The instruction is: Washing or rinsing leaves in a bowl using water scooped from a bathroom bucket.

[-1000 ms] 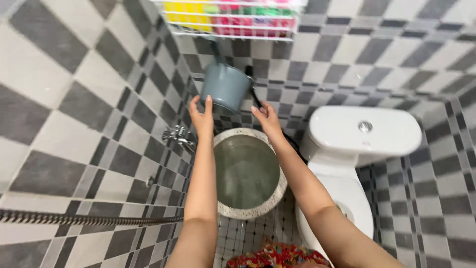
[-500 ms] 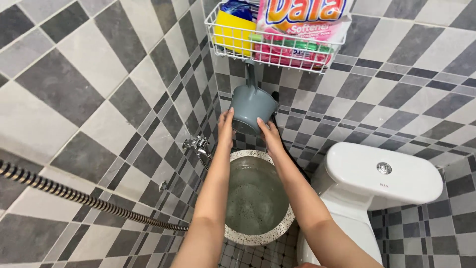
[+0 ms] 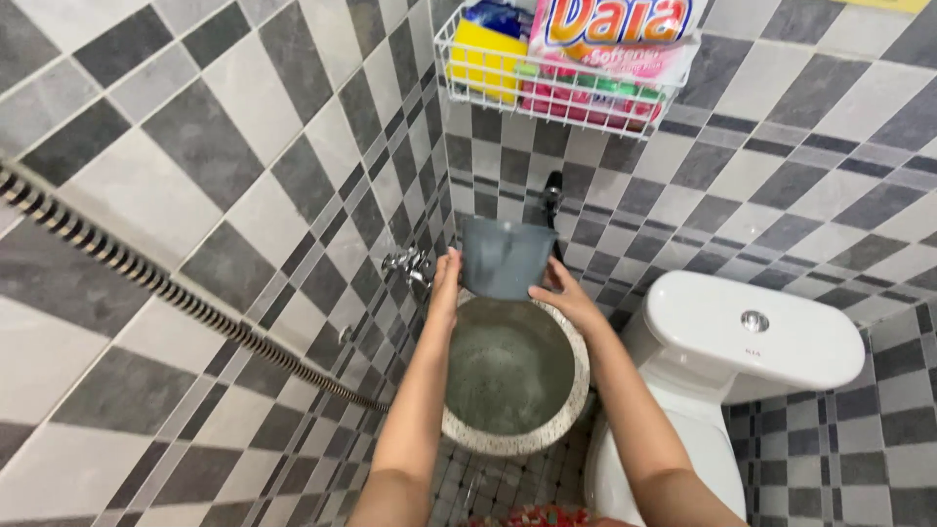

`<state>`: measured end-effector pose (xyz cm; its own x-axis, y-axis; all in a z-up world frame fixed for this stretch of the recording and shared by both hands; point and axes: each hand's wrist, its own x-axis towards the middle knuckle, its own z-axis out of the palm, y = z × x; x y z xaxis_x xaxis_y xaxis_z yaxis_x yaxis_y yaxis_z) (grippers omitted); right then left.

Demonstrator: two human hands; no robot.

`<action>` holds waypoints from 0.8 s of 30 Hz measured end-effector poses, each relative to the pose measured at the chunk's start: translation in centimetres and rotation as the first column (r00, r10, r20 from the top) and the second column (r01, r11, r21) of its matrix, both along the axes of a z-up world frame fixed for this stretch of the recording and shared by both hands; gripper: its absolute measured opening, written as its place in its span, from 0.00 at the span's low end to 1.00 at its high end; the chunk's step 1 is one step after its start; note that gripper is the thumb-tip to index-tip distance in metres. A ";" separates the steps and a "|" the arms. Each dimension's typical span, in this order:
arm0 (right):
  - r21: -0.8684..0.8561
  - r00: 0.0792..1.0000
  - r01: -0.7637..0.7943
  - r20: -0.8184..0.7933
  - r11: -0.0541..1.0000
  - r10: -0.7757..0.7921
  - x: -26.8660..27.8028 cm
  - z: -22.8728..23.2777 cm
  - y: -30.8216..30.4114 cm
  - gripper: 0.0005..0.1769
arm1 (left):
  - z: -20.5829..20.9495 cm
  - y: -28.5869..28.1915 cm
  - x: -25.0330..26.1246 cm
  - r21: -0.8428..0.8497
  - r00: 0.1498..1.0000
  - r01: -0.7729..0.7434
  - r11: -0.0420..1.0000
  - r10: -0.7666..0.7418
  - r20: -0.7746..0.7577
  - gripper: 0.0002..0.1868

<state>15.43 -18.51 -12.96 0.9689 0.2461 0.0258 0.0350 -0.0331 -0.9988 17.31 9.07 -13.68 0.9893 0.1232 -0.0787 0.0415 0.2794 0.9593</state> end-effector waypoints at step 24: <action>0.035 0.840 -0.205 -0.506 0.978 0.194 -21.1 -7.5 4.5 0.32 | -5.9 1.7 -19.4 0.091 0.979 -0.088 0.992 0.103 -0.175 0.44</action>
<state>-5.66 -14.03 -20.42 0.7769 0.4306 -0.4594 -0.4648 -0.0999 -0.8798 -2.11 10.79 -19.55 0.9436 0.2294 -0.2389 0.1915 0.2108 0.9586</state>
